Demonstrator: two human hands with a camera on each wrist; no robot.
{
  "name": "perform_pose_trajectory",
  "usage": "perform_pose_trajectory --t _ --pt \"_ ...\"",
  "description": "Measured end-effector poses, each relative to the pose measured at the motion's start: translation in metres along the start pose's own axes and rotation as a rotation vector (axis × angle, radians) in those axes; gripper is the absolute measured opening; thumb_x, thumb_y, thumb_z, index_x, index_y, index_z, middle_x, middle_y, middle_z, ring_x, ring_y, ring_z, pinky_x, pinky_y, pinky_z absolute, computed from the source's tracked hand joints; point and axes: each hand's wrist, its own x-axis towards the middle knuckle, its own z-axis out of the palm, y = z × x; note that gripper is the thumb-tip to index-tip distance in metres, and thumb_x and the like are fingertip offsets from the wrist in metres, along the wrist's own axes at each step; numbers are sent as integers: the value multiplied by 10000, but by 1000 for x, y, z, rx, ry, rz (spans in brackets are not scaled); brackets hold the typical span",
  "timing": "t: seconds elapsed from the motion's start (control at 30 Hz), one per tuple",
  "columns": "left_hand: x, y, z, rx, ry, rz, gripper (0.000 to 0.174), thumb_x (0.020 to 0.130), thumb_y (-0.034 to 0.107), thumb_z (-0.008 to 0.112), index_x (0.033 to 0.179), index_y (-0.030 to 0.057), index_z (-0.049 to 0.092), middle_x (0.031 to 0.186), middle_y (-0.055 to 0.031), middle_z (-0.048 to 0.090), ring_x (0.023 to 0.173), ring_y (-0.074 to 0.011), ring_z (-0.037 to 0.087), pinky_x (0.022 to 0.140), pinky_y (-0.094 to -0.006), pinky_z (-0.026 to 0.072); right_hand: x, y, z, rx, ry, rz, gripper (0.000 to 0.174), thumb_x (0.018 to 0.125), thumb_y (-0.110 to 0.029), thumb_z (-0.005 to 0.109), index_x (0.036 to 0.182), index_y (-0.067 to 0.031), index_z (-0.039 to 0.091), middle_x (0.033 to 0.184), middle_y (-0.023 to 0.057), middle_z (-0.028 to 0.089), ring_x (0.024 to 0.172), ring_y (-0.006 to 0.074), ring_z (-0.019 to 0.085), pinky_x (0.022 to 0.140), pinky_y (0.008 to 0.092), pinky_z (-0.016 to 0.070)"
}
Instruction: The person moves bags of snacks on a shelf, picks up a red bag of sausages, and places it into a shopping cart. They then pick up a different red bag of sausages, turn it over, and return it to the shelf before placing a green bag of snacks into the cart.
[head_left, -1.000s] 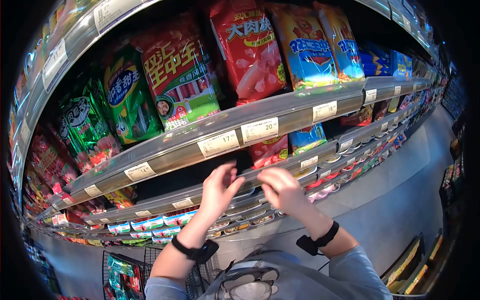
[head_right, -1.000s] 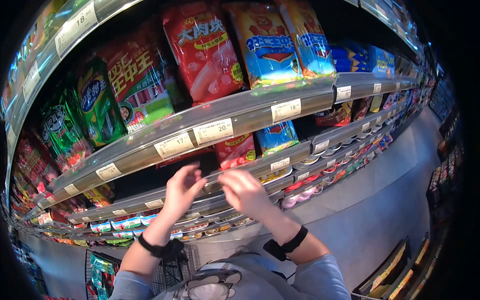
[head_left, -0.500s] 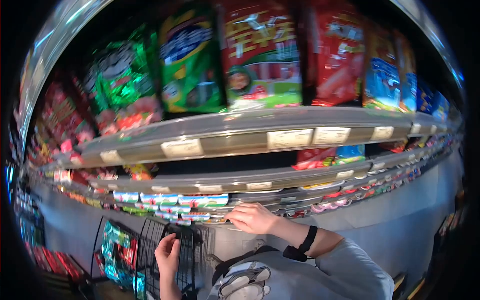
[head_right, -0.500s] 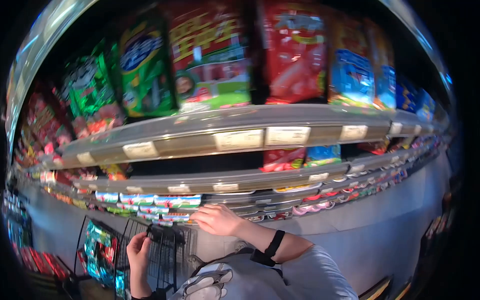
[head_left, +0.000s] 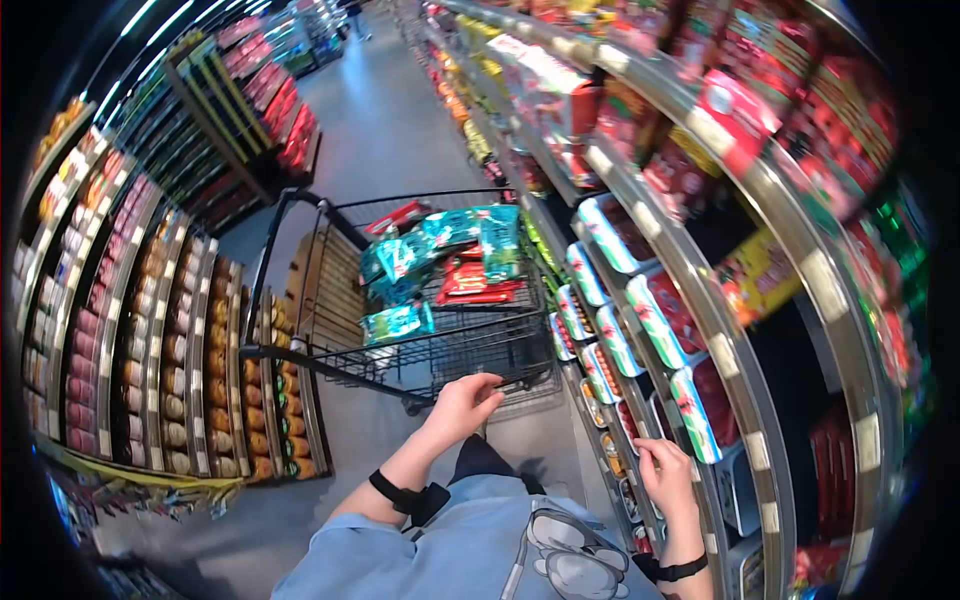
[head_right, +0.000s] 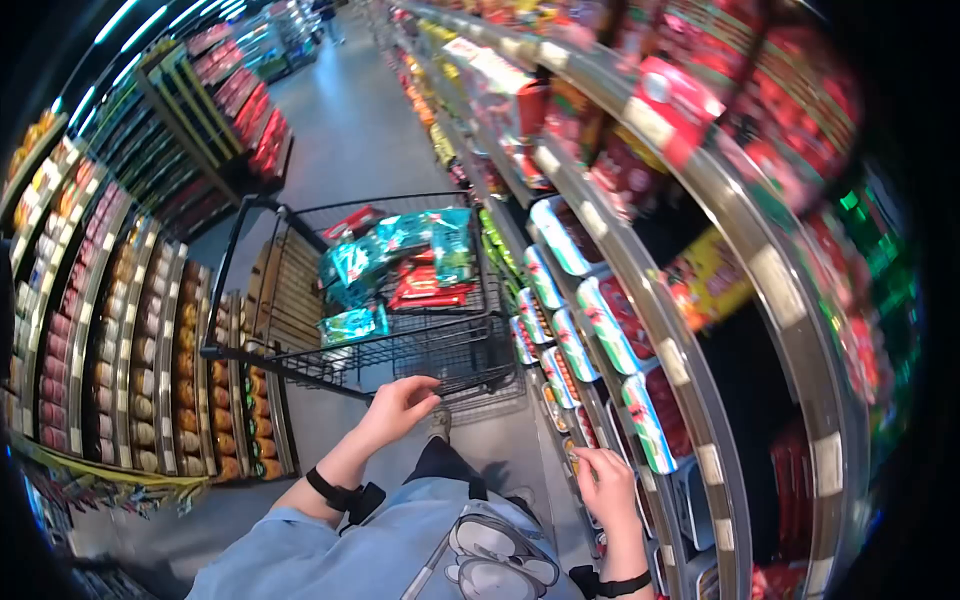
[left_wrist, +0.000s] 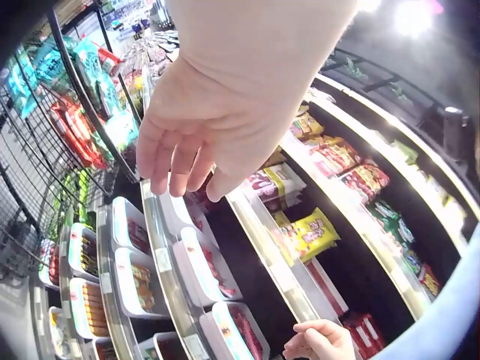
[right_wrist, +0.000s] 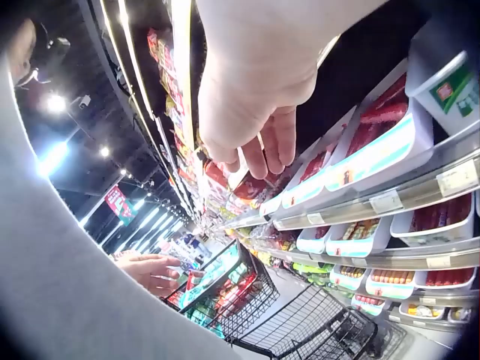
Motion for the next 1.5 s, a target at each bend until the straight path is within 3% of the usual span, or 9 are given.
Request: perform_pose_trajectory --t 0.3,0.5,0.7,0.93,1.17,1.23,1.33,1.4,1.5 --pt "59 -96 -92 -103 106 -88 291 817 154 682 1068 12 639 802 -99 673 706 -197 662 677 -311 527 133 -54 101 3 -202 -24 132 830 -32 599 945 -28 663 857 140 662 819 315 644 725 372 514" --pt "95 -159 -155 -149 154 -198 294 857 144 670 1119 20 624 805 -32 642 706 -85 590 654 -251 485 225 -88 177 17 -363 -55 148 849 -77 600 976 -23 654 870 133 656 856 302 642 751 370 512" --pt "138 -222 -192 -320 98 -371 338 868 150 653 1178 26 598 894 -21 642 788 -84 595 711 -242 483 311 -118 260 20 -625 -1 329 873 -176 598 1162 -23 564 1062 173 620 985 325 616 847 399 494" --pt "224 -234 -197 -802 181 -765 825 802 347 752 1365 -62 310 1213 -143 563 1075 -211 565 880 -303 456 356 -139 317 -30 -780 -122 383 877 -204 606 1207 -19 544 1156 209 602 1086 359 574 916 405 466" --pt "259 -294 -143 -1262 13 -719 437 861 269 700 1189 21 552 1041 -62 651 827 -153 643 688 -294 532 347 -116 308 -6 -769 -20 360 883 -196 597 1189 -9 555 1109 208 612 1053 358 583 903 414 465" --pt "252 -263 -151 -731 34 -776 273 868 227 676 1008 -7 654 897 -69 683 804 -151 651 642 -344 511 344 -115 299 7 -775 148 351 878 -177 603 1180 -3 559 1104 205 615 1033 346 597 883 401 478" --pt "226 -247 -165 -469 -102 -521 205 843 180 661 945 3 681 783 -83 693 758 -193 667 616 -375 492 339 -104 293 17 -722 152 368 868 -154 620 1195 1 551 1056 180 631 975 308 619 852 372 490" --pt "207 -233 -177 187 -262 -219 166 822 147 634 942 51 696 734 -111 688 713 -278 664 614 -402 495 335 -99 291 20 -674 167 488 846 -130 646 1287 -6 477 1104 175 613 1008 291 610 879 370 480" --pt "182 -196 -196 313 -236 -36 198 806 119 606 984 118 692 813 -116 689 770 -333 643 651 -420 506 338 -112 291 -56 -601 87 646 809 -134 687 1367 -20 384 1233 200 541 1128 312 552 958 384 438"
